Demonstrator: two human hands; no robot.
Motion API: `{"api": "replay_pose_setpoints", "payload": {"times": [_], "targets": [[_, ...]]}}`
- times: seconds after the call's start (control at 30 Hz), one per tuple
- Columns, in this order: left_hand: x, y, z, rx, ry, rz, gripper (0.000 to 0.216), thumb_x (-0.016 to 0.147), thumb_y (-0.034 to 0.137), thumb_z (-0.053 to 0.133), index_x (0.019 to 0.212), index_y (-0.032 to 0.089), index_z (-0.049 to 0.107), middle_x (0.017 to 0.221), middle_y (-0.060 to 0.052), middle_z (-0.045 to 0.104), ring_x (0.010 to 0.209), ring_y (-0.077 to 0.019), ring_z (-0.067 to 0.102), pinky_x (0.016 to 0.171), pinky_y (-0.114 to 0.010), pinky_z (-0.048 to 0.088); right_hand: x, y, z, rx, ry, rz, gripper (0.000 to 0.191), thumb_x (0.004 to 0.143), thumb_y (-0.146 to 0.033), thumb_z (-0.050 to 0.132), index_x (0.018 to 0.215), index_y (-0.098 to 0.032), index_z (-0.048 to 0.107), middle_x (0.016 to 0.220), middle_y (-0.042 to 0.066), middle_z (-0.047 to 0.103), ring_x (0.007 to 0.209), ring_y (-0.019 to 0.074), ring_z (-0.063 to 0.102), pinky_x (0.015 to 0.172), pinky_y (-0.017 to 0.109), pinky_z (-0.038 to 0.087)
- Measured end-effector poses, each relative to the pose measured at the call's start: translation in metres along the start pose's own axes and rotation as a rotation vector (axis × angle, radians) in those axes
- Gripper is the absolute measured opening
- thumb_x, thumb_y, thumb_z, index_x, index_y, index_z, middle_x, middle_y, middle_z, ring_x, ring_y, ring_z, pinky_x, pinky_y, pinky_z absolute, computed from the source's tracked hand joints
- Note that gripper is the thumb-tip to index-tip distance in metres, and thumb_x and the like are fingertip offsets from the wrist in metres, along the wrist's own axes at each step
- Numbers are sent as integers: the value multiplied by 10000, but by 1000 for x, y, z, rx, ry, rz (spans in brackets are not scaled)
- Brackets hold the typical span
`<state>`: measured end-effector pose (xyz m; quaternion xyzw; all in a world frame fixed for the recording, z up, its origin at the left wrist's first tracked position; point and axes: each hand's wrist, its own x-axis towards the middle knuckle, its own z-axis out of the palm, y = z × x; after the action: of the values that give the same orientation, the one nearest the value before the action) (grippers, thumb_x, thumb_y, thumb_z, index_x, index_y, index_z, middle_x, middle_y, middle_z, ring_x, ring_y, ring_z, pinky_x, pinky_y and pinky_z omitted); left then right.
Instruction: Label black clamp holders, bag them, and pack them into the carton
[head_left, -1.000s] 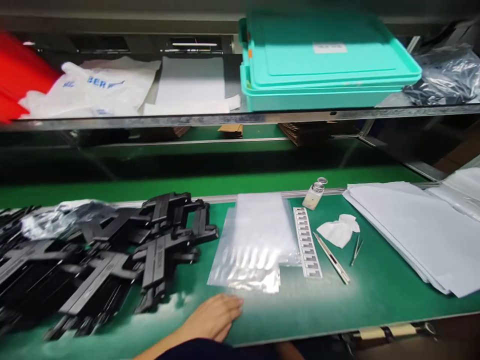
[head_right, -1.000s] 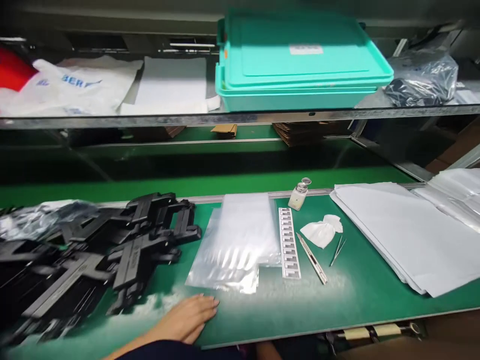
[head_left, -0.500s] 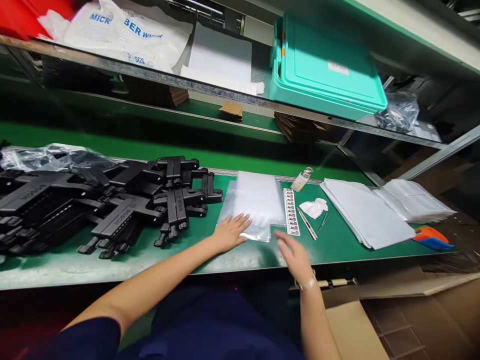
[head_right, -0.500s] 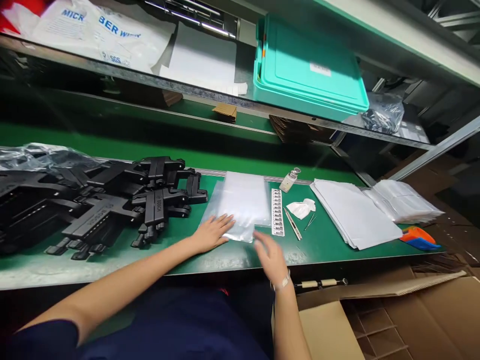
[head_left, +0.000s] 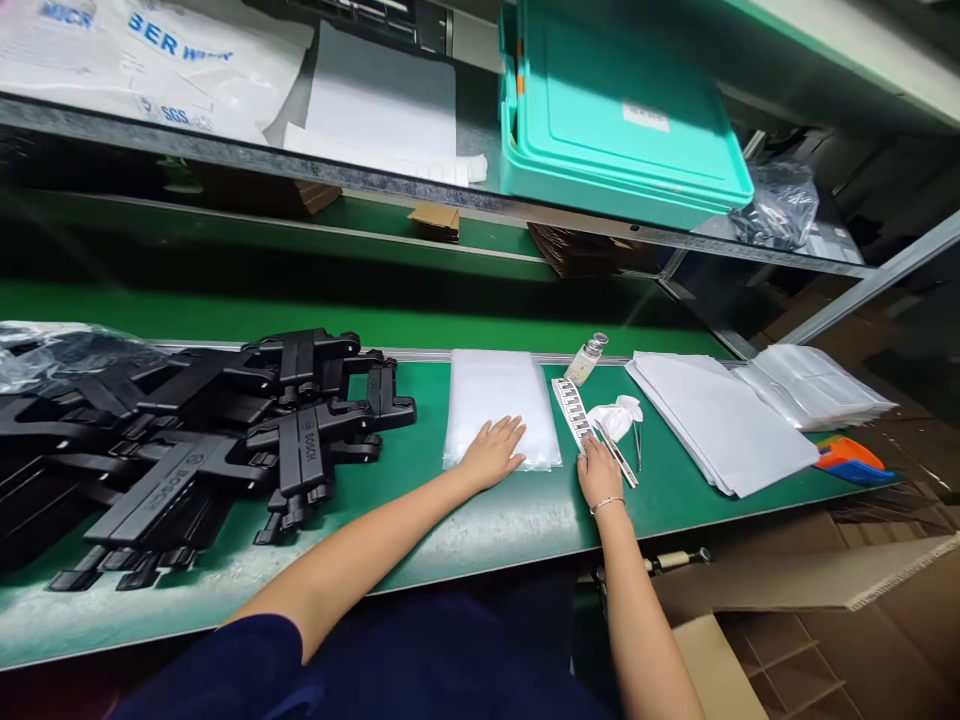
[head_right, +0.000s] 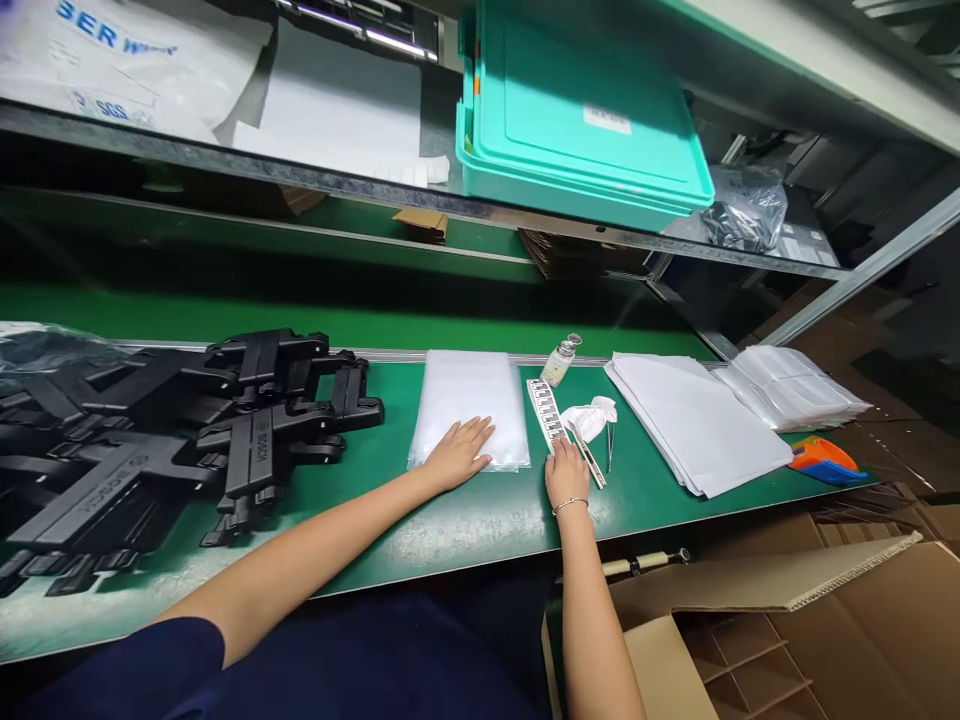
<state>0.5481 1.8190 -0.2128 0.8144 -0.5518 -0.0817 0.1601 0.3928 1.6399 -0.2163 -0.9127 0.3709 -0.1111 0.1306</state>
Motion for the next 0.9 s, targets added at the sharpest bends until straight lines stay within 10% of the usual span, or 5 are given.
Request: {"api": "replay_pose_setpoints", "payload": {"times": [0.33, 0.5, 0.63, 0.77, 0.9], "targets": [[-152, -16, -71, -290, 355, 230, 295, 946, 276, 428, 1148, 179, 619, 1105, -61, 727, 1010, -197, 677, 907, -332, 517, -3, -30, -17, 396, -100, -199, 535, 856, -559, 463, 1224, -200, 615, 1263, 120, 642, 1160, 309, 603, 880, 432, 551], [-247, -59, -113, -29, 702, -103, 262, 942, 221, 430, 1065, 180, 657, 956, -63, 754, 885, -167, 702, 812, -284, 543, -6, -150, 7, 530, -531, -608, 475, 874, -545, 481, 1174, -221, 656, 1178, 93, 697, 1078, 256, 667, 883, 361, 576], [-323, -116, -176, 308, 910, -684, 300, 954, 263, 399, 1059, 191, 671, 1056, -69, 729, 1012, -192, 665, 944, -350, 504, -31, -216, 16, 490, -647, -919, 432, 904, -506, 459, 1174, -246, 673, 1210, 81, 682, 1108, 247, 656, 910, 380, 574], [-371, -186, -247, 431, 736, -1269, 364, 931, 245, 429, 1251, 146, 570, 1397, -115, 528, 1308, -255, 457, 1082, -405, 382, -36, -224, 16, 472, -640, -986, 419, 912, -505, 459, 1176, -266, 679, 1206, 68, 687, 1091, 238, 667, 890, 356, 585], [-381, -232, -279, 317, 584, -1560, 448, 901, 337, 549, 1236, 39, 539, 1254, -247, 592, 1202, -345, 532, 954, -466, 454, -29, -206, 17, 457, -615, -908, 447, 880, -561, 484, 1158, -282, 696, 1196, 51, 694, 1072, 251, 677, 685, 284, 630]]}}
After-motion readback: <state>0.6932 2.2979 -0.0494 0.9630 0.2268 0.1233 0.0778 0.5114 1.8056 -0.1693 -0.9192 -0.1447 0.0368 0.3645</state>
